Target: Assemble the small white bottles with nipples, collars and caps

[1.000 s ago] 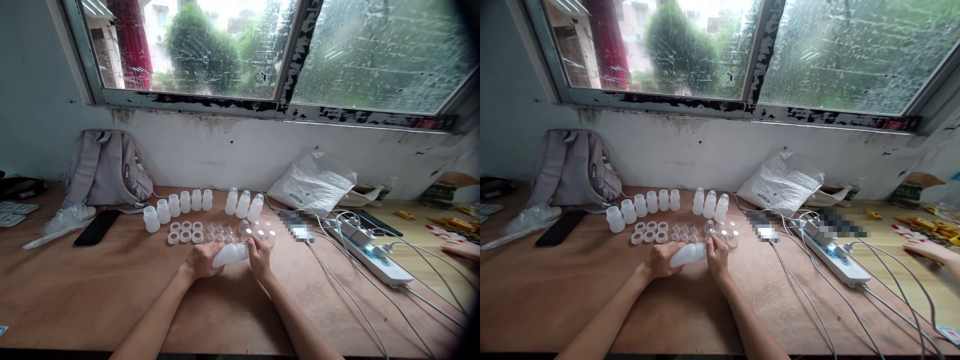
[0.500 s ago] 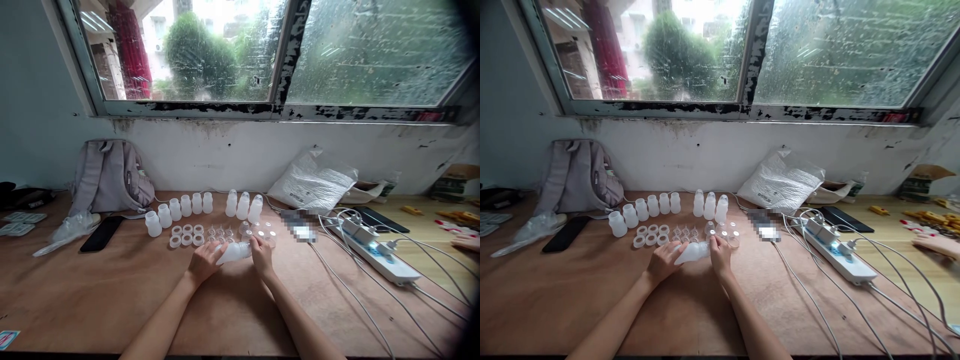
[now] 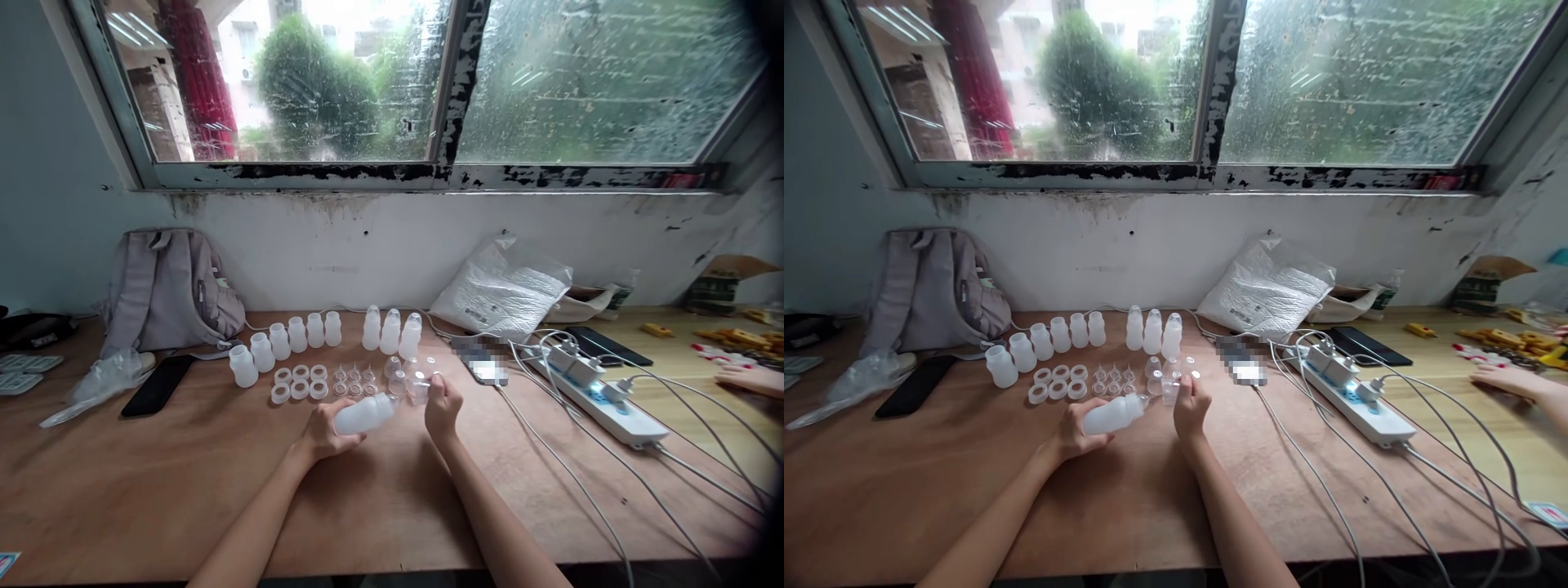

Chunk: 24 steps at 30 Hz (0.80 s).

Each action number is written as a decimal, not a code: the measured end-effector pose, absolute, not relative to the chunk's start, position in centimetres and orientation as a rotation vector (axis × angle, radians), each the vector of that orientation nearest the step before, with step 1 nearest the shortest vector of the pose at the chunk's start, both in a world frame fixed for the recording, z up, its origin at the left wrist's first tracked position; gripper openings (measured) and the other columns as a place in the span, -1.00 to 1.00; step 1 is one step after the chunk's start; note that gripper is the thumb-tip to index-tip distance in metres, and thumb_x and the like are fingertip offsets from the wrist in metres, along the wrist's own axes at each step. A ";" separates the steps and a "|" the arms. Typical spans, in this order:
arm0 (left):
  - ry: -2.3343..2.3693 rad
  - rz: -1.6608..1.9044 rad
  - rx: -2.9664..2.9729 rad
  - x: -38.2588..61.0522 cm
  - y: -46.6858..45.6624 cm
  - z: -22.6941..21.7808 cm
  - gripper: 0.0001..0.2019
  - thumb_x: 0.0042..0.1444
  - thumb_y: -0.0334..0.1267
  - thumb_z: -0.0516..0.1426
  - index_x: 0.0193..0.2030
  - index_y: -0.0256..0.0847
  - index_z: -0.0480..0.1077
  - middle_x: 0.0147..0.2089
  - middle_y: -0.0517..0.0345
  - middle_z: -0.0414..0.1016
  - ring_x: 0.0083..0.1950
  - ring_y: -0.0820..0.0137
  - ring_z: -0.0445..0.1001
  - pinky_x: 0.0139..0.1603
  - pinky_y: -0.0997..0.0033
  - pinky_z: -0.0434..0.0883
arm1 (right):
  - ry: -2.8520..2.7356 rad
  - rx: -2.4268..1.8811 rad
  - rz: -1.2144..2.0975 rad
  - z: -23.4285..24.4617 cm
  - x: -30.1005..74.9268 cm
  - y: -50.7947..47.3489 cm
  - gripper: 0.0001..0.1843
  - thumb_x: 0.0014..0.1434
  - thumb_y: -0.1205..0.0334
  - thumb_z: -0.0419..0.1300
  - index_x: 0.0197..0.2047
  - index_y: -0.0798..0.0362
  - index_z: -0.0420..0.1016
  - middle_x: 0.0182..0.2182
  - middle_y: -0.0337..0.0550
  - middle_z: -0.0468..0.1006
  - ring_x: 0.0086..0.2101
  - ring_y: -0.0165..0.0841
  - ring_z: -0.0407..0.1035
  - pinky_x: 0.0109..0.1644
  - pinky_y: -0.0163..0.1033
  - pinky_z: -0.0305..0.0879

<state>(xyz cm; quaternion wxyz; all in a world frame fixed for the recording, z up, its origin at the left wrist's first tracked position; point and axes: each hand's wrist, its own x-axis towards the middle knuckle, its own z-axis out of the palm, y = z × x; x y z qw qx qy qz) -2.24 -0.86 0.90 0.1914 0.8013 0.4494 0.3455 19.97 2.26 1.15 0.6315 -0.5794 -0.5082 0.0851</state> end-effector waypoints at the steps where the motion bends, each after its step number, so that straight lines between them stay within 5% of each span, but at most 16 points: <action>1: 1.288 0.970 2.231 -2.6 -0.7 0.8 -0.64 -0.22 -0.14 0.19 -0.22 -0.16 0.34 -0.35 0.21 0.49 -0.39 0.39 0.46 -0.40 0.49 0.38 | -1.115 -1.366 0.175 1.4 20.4 2.4 -0.65 0.12 0.13 -0.12 -0.58 0.08 0.27 -0.72 -0.31 0.18 -0.64 -0.44 0.08 -0.53 -0.34 -0.02; 13: 1.371 1.020 2.497 -3.7 0.0 -0.4 -0.56 -0.18 -0.10 0.15 -0.10 -0.12 0.27 -0.24 0.15 0.50 -0.30 0.32 0.49 -0.34 0.42 0.40 | -1.183 -1.605 -0.117 1.7 21.5 3.5 -0.49 -0.11 -0.25 0.08 -0.41 0.09 0.32 -0.64 -0.31 0.21 -0.61 -0.41 0.18 -0.48 -0.33 0.05; 24: 1.360 1.025 2.531 -3.6 0.0 0.5 -0.58 -0.13 -0.08 0.12 -0.09 -0.14 0.27 -0.22 0.11 0.48 -0.27 0.31 0.47 -0.33 0.41 0.39 | -1.286 -2.080 -0.007 1.7 23.6 3.1 -0.65 -0.04 -0.06 0.05 -0.34 0.06 0.32 -0.46 -0.04 0.45 -0.43 -0.19 0.35 -0.45 -0.26 0.08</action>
